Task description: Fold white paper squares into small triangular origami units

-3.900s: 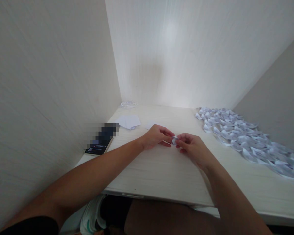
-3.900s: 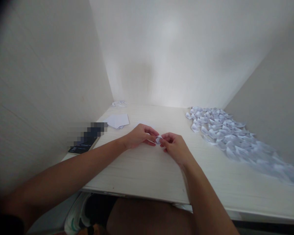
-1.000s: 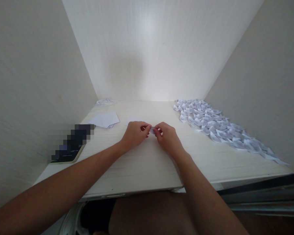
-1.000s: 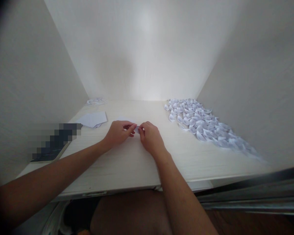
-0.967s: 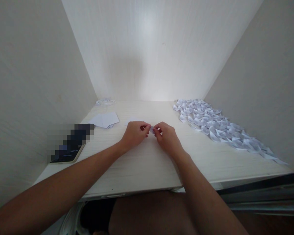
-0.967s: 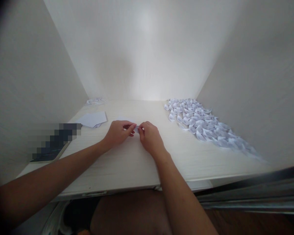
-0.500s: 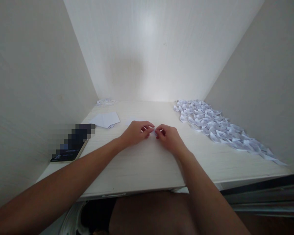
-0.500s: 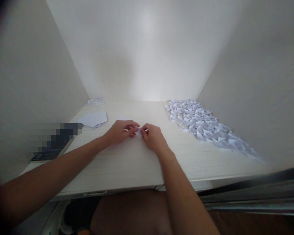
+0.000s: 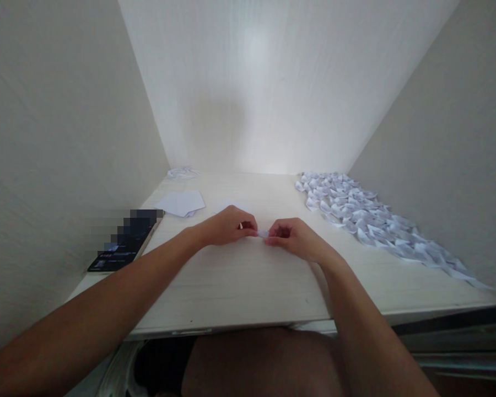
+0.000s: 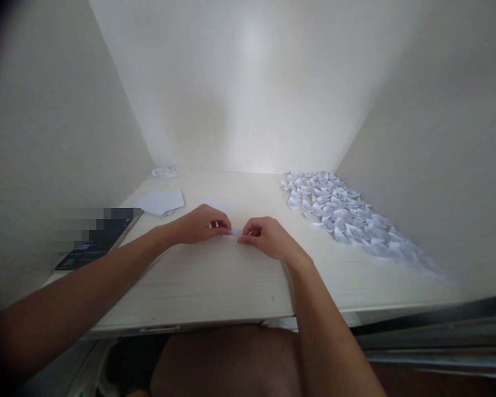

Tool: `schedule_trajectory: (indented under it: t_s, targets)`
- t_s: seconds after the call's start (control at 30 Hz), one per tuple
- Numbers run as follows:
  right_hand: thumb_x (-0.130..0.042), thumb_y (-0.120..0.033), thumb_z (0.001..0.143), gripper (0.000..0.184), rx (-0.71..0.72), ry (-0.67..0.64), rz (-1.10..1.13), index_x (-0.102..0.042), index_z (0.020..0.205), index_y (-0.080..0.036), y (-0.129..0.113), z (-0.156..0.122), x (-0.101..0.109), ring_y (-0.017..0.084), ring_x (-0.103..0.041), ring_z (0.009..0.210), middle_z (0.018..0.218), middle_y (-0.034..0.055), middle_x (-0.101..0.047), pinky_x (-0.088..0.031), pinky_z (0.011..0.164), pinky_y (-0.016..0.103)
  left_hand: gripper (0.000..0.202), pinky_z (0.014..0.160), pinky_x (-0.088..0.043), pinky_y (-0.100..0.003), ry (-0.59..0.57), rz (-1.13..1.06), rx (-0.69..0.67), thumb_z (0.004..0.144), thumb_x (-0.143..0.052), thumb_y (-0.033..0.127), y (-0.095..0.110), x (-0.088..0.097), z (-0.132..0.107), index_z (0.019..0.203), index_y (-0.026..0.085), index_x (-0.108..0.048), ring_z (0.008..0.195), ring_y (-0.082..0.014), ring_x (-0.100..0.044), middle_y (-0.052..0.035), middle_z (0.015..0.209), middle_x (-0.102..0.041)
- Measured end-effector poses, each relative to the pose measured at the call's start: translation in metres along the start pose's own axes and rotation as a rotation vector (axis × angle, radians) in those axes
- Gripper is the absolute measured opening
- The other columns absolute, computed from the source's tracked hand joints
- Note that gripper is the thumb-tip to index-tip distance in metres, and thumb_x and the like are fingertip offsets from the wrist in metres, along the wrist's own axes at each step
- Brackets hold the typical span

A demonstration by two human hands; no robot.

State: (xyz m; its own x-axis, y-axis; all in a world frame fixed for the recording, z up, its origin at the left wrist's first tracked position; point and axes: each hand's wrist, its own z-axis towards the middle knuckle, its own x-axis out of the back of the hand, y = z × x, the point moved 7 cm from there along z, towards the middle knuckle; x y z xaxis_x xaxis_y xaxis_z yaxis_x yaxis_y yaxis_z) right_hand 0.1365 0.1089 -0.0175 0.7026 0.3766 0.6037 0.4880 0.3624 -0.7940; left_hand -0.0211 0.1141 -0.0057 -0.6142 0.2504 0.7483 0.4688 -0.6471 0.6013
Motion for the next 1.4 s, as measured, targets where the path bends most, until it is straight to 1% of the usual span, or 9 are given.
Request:
schedule_trajectory:
  t_s: [0.1,0.37,0.63,0.9,1.0,1.07,1.2,1.3,1.4]
  targets:
    - [-0.07,-0.028,0.078,0.011,0.002,0.026,-0.046,-0.074,0.077,-0.018,0.001,0.0,0.001,0.014,-0.059,0.062,0.067,0.0004,-0.069,-0.043,0.057,0.024,0.01,0.062,-0.042,-0.02,-0.003,-0.018,0.037,0.084,-0.071,0.029,-0.004,0.0,-0.001,0.083,0.023,-0.078,0.061,-0.012,-0.062,0.0009,0.071,-0.074]
    - [-0.072,-0.027,0.077,0.011,-0.015,0.152,0.054,-0.075,0.076,-0.017,0.014,0.003,0.001,0.015,-0.063,0.065,0.071,0.0029,-0.073,-0.046,0.059,0.025,0.016,0.057,-0.044,-0.021,0.031,-0.087,0.143,0.084,-0.069,0.033,-0.012,0.0,-0.004,0.078,0.019,-0.076,0.054,-0.0123,-0.061,0.0008,0.058,-0.069]
    - [-0.078,-0.024,0.075,0.007,0.014,0.219,0.021,-0.078,0.076,-0.017,0.017,0.006,0.005,0.015,-0.062,0.064,0.07,0.0028,-0.074,-0.044,0.059,0.025,0.016,0.063,-0.046,-0.021,0.081,0.038,0.068,0.086,-0.068,0.03,-0.006,0.005,-0.002,0.08,0.017,-0.075,0.061,-0.0125,-0.065,-0.0011,0.066,-0.074]
    - [-0.077,-0.022,0.078,0.006,0.006,0.195,0.039,-0.078,0.076,-0.017,0.018,0.005,0.003,0.015,-0.063,0.065,0.071,0.0029,-0.075,-0.045,0.061,0.025,0.017,0.065,-0.046,-0.022,0.038,0.104,0.046,0.09,-0.065,0.03,-0.011,-0.001,-0.002,0.083,0.018,-0.074,0.068,-0.0136,-0.066,-0.0019,0.076,-0.074]
    - [-0.074,-0.02,0.082,0.006,0.005,0.151,-0.033,-0.077,0.078,-0.017,0.016,0.003,0.0,0.015,-0.065,0.067,0.074,0.0033,-0.076,-0.047,0.064,0.025,0.019,0.067,-0.047,-0.024,0.007,0.14,0.024,0.094,-0.059,0.03,-0.011,-0.007,-0.001,0.086,0.018,-0.072,0.07,-0.0144,-0.064,-0.0025,0.08,-0.072]
    - [-0.07,-0.018,0.085,0.008,0.001,0.156,-0.145,-0.078,0.082,-0.018,0.012,0.004,0.001,0.015,-0.067,0.07,0.078,0.0036,-0.077,-0.048,0.067,0.025,0.019,0.07,-0.048,-0.027,0.042,0.173,0.005,0.096,-0.056,0.031,-0.009,-0.008,-0.001,0.094,0.019,-0.071,0.072,-0.015,-0.062,-0.004,0.089,-0.07]
    - [-0.066,-0.022,0.09,0.012,-0.113,0.28,-0.493,-0.078,0.092,-0.022,0.011,0.014,0.024,0.016,-0.071,0.084,0.093,0.0046,-0.079,-0.049,0.078,0.024,0.022,0.084,-0.051,-0.036,0.19,0.319,0.081,0.092,-0.058,0.024,-0.013,-0.001,-0.003,0.11,0.015,-0.068,0.087,-0.022,-0.064,-0.0102,0.104,-0.068]
    - [-0.059,-0.024,0.093,0.02,-0.256,0.396,-0.631,-0.078,0.099,-0.019,0.024,0.034,0.062,0.024,-0.072,0.097,0.104,0.0131,-0.078,-0.05,0.085,0.031,0.032,0.096,-0.049,-0.049,0.217,0.483,0.192,0.09,-0.06,0.025,-0.022,-0.001,-0.005,0.117,0.01,-0.068,0.107,-0.0332,-0.061,-0.0176,0.116,-0.067]
    - [-0.052,-0.02,0.095,0.028,-0.413,0.487,-0.708,-0.076,0.107,-0.012,0.047,0.06,0.108,0.034,-0.07,0.108,0.111,0.0238,-0.074,-0.049,0.089,0.041,0.034,0.095,-0.049,-0.054,0.18,0.565,0.28,0.094,-0.056,0.031,-0.03,-0.006,-0.006,0.114,0.009,-0.071,0.111,-0.0382,-0.06,-0.0225,0.124,-0.065]
